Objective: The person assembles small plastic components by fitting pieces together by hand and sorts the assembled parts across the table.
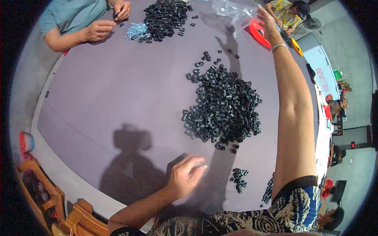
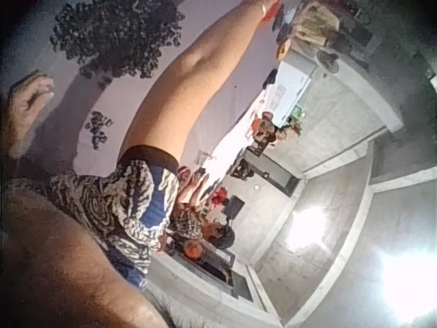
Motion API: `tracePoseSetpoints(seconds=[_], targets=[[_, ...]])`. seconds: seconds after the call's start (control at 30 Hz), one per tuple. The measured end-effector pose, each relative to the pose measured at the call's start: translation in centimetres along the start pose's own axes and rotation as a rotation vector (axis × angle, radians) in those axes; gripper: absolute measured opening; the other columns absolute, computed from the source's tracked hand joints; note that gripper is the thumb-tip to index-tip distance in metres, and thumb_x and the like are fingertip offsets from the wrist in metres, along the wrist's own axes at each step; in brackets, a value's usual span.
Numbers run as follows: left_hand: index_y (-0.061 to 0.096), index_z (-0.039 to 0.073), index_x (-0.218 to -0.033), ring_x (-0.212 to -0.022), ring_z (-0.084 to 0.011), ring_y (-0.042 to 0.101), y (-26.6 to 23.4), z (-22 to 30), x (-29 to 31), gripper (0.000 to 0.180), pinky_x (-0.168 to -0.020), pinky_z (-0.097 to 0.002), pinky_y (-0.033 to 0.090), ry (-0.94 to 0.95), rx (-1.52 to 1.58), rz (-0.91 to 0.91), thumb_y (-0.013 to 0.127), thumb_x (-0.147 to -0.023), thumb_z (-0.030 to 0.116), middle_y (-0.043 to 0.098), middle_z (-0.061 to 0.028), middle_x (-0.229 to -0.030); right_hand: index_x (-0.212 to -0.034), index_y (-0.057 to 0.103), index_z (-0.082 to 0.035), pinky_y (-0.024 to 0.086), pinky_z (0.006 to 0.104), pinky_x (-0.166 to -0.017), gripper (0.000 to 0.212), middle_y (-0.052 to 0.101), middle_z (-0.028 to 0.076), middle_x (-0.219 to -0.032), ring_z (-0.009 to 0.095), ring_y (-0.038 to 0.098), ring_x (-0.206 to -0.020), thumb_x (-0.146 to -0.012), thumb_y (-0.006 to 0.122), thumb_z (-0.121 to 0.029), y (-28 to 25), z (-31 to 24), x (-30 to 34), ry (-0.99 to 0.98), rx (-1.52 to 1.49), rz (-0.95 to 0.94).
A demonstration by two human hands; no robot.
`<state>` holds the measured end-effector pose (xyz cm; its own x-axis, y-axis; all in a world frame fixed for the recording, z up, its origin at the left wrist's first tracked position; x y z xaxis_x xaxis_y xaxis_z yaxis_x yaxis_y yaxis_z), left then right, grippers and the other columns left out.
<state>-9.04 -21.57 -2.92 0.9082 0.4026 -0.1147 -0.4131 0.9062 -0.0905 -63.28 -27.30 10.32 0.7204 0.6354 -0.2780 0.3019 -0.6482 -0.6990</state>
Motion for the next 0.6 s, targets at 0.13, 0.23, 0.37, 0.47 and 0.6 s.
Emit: tracePoseSetpoints(seconds=[0.13,0.23,0.37,0.47,0.6], targets=[[0.059,0.001,-0.094,-0.066,-0.018,0.057,0.9,-0.7,-0.8,0.015,-0.061,-0.0288,0.047,-0.02,0.005,-0.06,0.067,-0.082,0.006,0.058,-0.0099,-0.08,-0.108,0.066,-0.006,0.048,0.0389,-0.083,0.057,0.066,0.018,-0.103,0.029,0.063,-0.093,-0.074,0.069,-0.052,-0.8,7.1,3.9,0.087,0.766,-0.215],[0.059,0.0,-0.097,-0.067,-0.0196,0.06,0.4,-0.6,0.3,0.016,-0.057,-0.0286,0.048,-0.03,-0.027,-0.065,0.065,-0.083,0.006,0.059,-0.0121,-0.084,-0.11,0.065,-0.007,0.047,0.0383,-0.089,0.064,0.066,0.018,-0.106,0.029,0.063,-0.101,-0.069,0.07,-0.056,1.0,8.5,8.3,0.24,0.686,-0.359],[0.059,0.0,-0.096,-0.063,-0.0176,0.057,0.8,-0.6,0.5,0.015,-0.055,-0.0287,0.046,-0.014,-0.049,-0.073,0.065,-0.083,0.006,0.058,-0.0104,-0.08,-0.12,0.058,-0.008,0.049,0.037,-0.08,0.063,0.06,0.009,-0.113,0.022,0.055,-0.104,-0.072,0.072,-0.046,-1.7,10.7,11.1,0.329,0.277,0.087],[0.059,0.001,-0.096,-0.062,-0.0185,0.056,0.8,-0.6,0.2,0.015,-0.055,-0.0293,0.046,0.0,-0.057,-0.061,0.065,-0.083,0.006,0.058,-0.0105,-0.08,-0.119,0.06,-0.011,0.05,0.0389,-0.08,0.058,0.063,0.011,-0.111,0.026,0.059,-0.104,-0.073,0.071,-0.044,-1.9,10.2,12.4,0.482,0.279,0.103],[0.059,0.001,-0.097,-0.062,-0.0216,0.057,1.0,-0.6,0.3,0.017,-0.056,-0.0312,0.046,0.038,-0.123,-0.046,0.066,-0.082,0.006,0.059,-0.0114,-0.082,-0.104,0.067,-0.012,0.051,0.0438,-0.082,0.039,0.066,0.019,-0.101,0.035,0.062,-0.099,-0.074,0.065,-0.037,-1.4,5.0,14.2,0.225,0.723,0.172]])
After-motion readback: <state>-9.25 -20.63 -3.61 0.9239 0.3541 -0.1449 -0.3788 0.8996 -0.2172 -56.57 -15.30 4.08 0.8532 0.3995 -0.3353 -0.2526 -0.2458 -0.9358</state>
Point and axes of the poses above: each hand's wrist, its own x-axis away from the middle knuckle, its own y-axis out of the palm, z = x × y, the point moved 7 cm from there along -x, towards the middle knuckle
